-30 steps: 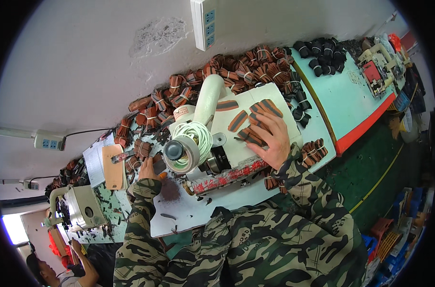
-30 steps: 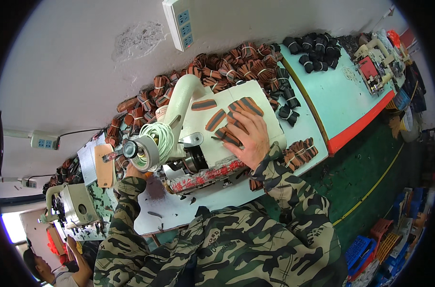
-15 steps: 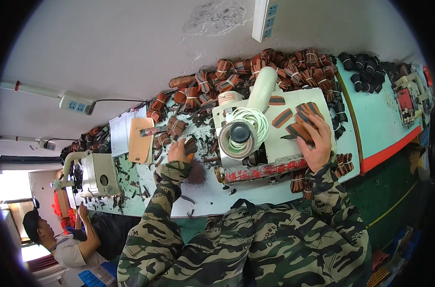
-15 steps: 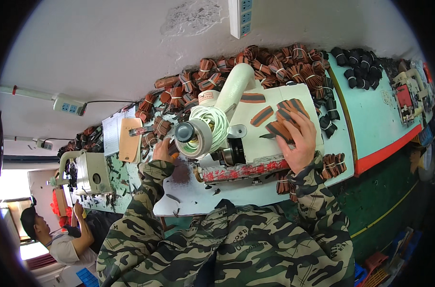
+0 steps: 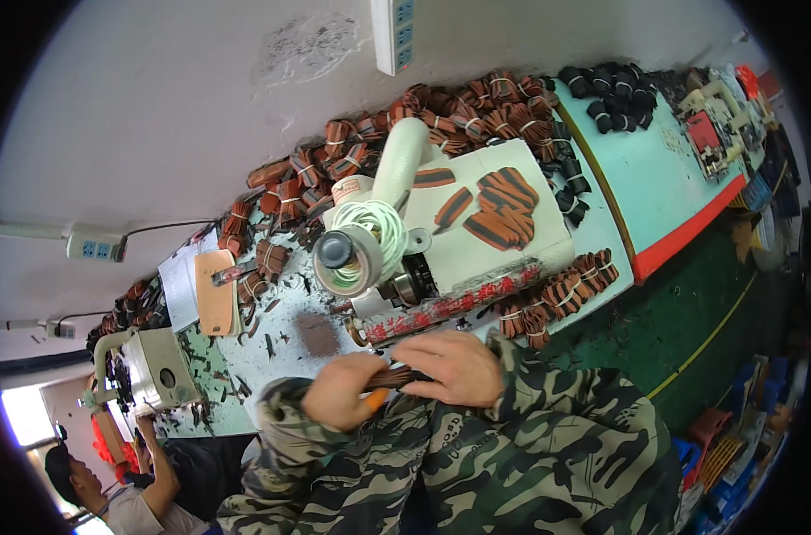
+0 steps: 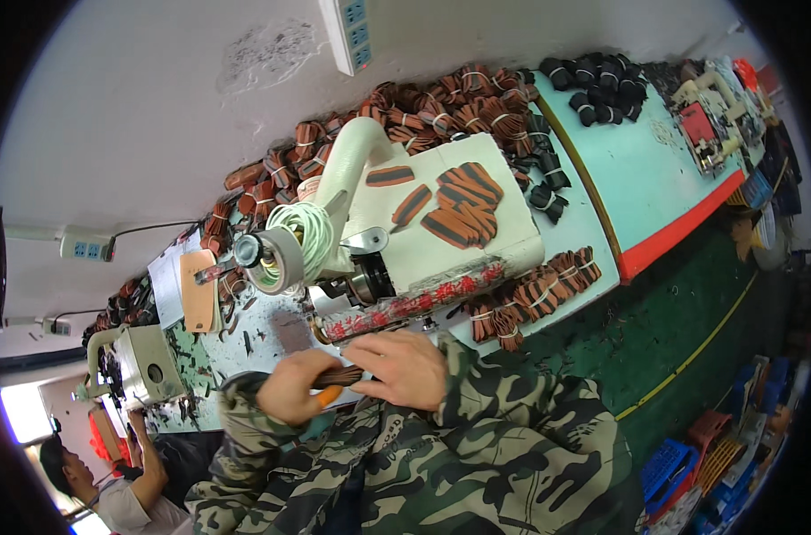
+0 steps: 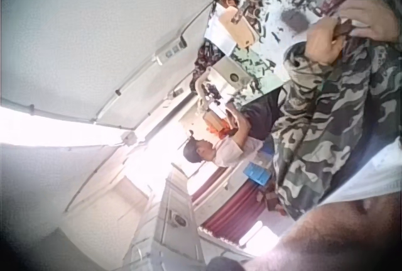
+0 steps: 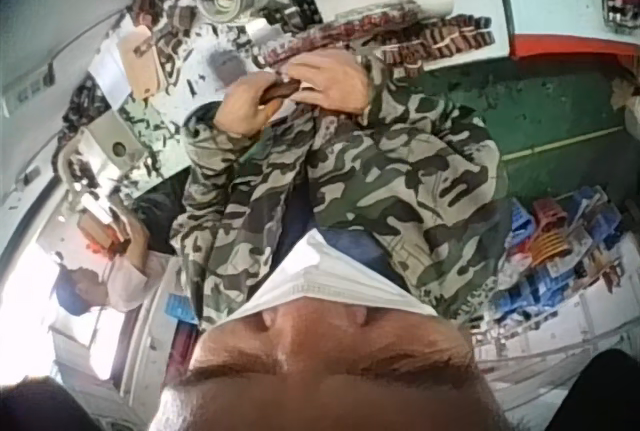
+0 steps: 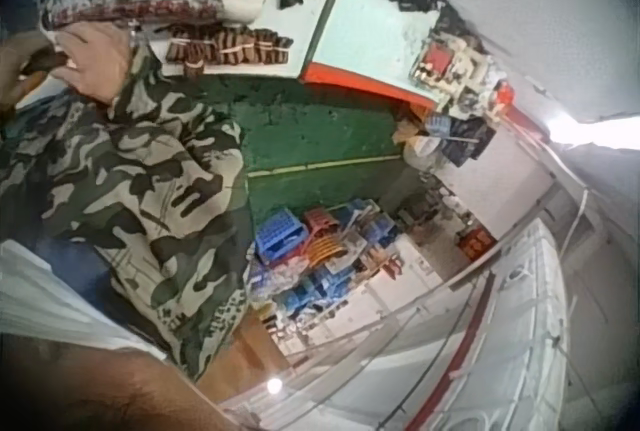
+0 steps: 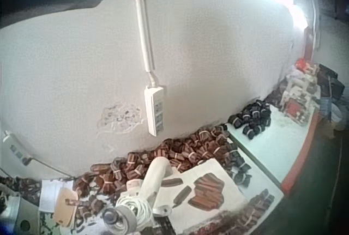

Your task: The person walks over to a workbench, picks up a stack of leather pieces, and feeds the pieces one at a time through a machine by hand.

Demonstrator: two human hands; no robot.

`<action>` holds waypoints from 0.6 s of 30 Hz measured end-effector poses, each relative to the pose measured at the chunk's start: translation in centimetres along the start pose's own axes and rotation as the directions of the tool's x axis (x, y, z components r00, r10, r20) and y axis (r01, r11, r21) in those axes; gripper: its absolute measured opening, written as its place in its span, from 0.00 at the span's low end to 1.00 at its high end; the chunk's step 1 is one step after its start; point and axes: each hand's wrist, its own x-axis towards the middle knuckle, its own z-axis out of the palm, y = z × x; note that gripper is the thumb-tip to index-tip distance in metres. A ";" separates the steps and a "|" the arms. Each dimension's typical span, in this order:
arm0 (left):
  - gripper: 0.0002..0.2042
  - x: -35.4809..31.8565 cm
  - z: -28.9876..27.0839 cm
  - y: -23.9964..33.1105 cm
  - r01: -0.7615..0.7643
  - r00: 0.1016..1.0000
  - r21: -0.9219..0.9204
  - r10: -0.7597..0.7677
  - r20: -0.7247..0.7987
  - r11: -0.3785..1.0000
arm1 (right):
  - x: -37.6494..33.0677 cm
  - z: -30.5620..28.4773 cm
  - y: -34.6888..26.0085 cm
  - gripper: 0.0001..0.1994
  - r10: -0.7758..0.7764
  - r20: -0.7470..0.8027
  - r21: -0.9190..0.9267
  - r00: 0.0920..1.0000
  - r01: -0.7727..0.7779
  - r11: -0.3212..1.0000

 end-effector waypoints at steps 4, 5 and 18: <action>0.16 3.1 2.1 1.9 -0.041 0.992 -0.012 0.039 -0.124 0.999 | -0.7 -1.0 0.8 0.12 0.193 0.220 -0.066 0.956 -0.183 0.981; 0.16 3.5 2.5 2.2 -0.044 0.990 -0.060 0.035 -0.134 0.997 | -0.8 -1.7 0.9 0.11 0.222 0.233 -0.081 0.947 -0.209 0.975; 0.13 6.7 6.0 3.2 0.106 0.929 -0.771 -0.338 -0.148 0.629 | -0.8 -4.1 4.7 0.13 0.302 -0.257 -0.288 0.918 -0.371 0.883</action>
